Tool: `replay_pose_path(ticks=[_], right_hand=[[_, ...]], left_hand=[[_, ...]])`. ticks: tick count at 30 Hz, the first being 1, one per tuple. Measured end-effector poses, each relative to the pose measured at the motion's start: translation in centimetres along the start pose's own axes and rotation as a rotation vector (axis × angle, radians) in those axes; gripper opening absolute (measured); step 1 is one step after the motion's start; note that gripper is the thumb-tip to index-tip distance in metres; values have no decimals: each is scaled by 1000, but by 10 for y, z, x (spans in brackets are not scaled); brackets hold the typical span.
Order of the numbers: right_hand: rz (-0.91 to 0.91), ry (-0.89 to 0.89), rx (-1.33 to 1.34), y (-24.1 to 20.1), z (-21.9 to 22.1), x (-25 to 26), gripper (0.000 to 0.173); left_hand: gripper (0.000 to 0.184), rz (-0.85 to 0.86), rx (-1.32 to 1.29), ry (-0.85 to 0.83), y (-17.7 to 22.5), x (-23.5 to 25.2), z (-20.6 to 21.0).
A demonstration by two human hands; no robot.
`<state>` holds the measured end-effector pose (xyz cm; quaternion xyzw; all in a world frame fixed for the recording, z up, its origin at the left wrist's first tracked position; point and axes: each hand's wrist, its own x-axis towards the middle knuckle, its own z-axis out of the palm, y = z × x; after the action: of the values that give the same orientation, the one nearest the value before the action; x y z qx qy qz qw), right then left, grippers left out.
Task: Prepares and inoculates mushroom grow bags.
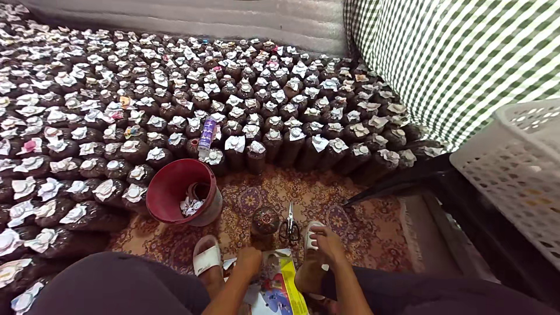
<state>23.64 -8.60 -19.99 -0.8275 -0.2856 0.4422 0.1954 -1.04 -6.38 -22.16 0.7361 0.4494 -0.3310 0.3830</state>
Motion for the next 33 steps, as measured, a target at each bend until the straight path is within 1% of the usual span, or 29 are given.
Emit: replay_pose_path(ticks=[3,5,7,9,10,11,12,14,15,16,18,20,22,23,24,26,28,30,33], right_hand=[[-100,-89,7,-12,17,0,33],[-121,-131,-37,-10,30,2,35],[-107,-166,-1,-7,42,4,35],[-66,-170,131,-15,50,7,32],[-40,-181,209,-21,53,7,32],[-22,-196,265,-27,55,7,33],[-27,-216,291,-33,55,8,33],[-92,-221,275,-46,58,8,32],[-124,-205,240,-50,60,9,31],[-154,-178,191,-53,61,8,30],[-204,-112,100,-57,64,7,31],[-210,-118,18,-60,65,8,41],[-215,-267,-31,-63,67,15,59],[-223,-362,-17,-65,69,20,62],[-232,-447,16,-66,70,25,62],[-246,-587,43,-68,69,36,61],[-262,-657,3,-69,67,39,59],[-287,-635,-12,-64,70,37,55],[-350,-472,-7,-52,84,30,47]], left_hand=[[31,-28,17,-20,-6,14,36],[30,-26,30,-57,-9,21,46],[33,-32,-26,-119,-18,24,38],[37,-61,-174,-104,-36,26,20],[37,-75,-265,-51,-45,25,10],[36,-86,-371,44,-53,23,0],[36,-88,-501,173,-60,22,-9],[32,-28,-777,477,-69,25,-22],[32,8,-885,570,-69,26,-30],[33,36,-972,620,-67,25,-37],[37,74,-1101,626,-60,23,-47],[47,92,-1178,556,-50,25,-50],[53,129,-1247,487,-41,32,-47],[55,152,-1278,464,-38,38,-44],[55,176,-1316,456,-37,43,-41],[54,220,-1345,464,-40,49,-37],[50,245,-1295,503,-40,48,-32],[45,237,-1210,578,-35,45,-26],[41,193,-1124,694,-29,43,-17]])
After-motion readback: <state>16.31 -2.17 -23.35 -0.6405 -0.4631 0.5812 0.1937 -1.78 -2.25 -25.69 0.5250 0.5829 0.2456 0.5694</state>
